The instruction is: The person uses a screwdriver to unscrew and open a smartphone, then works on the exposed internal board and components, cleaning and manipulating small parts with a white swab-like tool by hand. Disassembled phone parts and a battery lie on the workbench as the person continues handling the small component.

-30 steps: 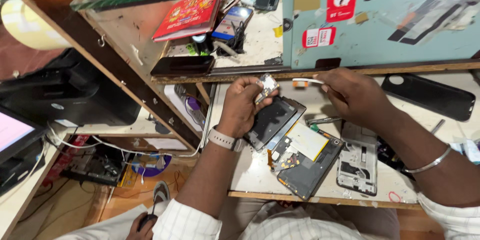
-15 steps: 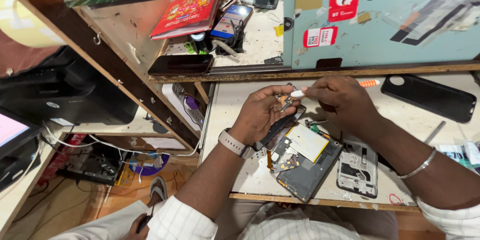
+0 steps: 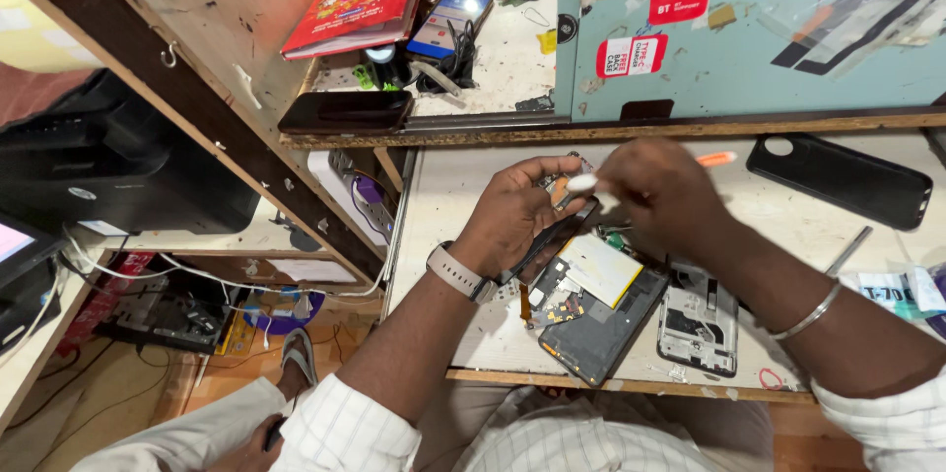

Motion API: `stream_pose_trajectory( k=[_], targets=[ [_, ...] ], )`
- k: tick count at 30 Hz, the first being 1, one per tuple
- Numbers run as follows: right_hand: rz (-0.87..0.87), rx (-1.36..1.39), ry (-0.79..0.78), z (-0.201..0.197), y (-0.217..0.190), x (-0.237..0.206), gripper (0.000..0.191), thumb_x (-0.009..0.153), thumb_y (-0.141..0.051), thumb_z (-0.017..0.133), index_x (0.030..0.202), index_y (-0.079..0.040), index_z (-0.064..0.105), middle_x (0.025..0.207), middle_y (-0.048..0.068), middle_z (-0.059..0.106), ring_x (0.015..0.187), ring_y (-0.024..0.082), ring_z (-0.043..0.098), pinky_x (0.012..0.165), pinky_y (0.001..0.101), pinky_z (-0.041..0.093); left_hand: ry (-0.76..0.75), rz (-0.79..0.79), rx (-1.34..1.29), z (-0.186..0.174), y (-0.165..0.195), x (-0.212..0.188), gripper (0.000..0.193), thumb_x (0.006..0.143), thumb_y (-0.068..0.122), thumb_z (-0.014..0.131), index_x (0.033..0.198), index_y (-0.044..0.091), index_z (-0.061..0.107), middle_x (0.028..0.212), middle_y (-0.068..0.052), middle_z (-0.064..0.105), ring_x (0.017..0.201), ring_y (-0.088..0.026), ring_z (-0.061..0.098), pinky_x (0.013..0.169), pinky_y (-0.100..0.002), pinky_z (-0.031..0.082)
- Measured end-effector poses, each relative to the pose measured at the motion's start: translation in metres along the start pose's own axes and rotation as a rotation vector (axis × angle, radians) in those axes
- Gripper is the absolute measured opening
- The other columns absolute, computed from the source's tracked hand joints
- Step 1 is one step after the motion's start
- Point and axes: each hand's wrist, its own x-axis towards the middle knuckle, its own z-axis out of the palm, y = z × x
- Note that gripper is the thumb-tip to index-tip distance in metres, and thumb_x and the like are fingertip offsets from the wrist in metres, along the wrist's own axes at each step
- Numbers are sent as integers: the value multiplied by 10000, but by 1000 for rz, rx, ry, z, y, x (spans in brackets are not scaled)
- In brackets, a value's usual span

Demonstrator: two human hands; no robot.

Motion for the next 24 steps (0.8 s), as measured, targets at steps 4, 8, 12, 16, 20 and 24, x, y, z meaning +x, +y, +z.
stream_pose_trajectory(
  k=[4,8,12,16,20,24],
  targets=[
    [-69,45,-59,2,1,-1,187,798,-13,744,969,-79,706,959,54,681,941,293,651,838,442,489,-136,74,1,2,1,-1,440,890,-131,387,1279,-19,560,1033,-255,739,762,-254,765,437,-283,564],
    [120,158,-87,-1,5,-3,246,801,9,713,1024,-95,698,984,32,672,947,238,652,807,374,513,41,-1,54,1,-3,2,414,949,-151,440,1326,-40,569,1032,-219,724,797,-186,752,542,-276,583],
    [-49,40,-106,0,7,-3,257,723,32,762,950,-74,705,971,53,683,977,284,637,889,435,477,16,12,173,3,-7,1,423,950,-133,455,1335,-22,588,969,-167,719,686,-142,698,483,-255,540],
    [-22,110,-154,-4,11,1,260,706,-12,800,934,-83,697,975,35,688,975,255,644,873,412,498,90,-27,160,4,-5,-2,420,949,-135,434,1325,-29,589,965,-138,721,722,-147,726,552,-257,578],
    [0,93,-142,-7,6,4,227,744,-43,817,930,-113,707,975,20,693,969,230,653,888,412,503,42,4,240,8,-6,-3,375,955,-121,482,1292,-10,605,965,-153,728,687,-142,696,454,-249,510],
    [-88,48,-157,-7,-2,4,256,689,-19,804,915,-84,704,924,63,669,947,282,639,860,441,490,66,-2,210,7,-7,-1,418,905,-137,448,1274,-17,602,1065,-181,705,824,-216,741,648,-296,604]
  ],
)
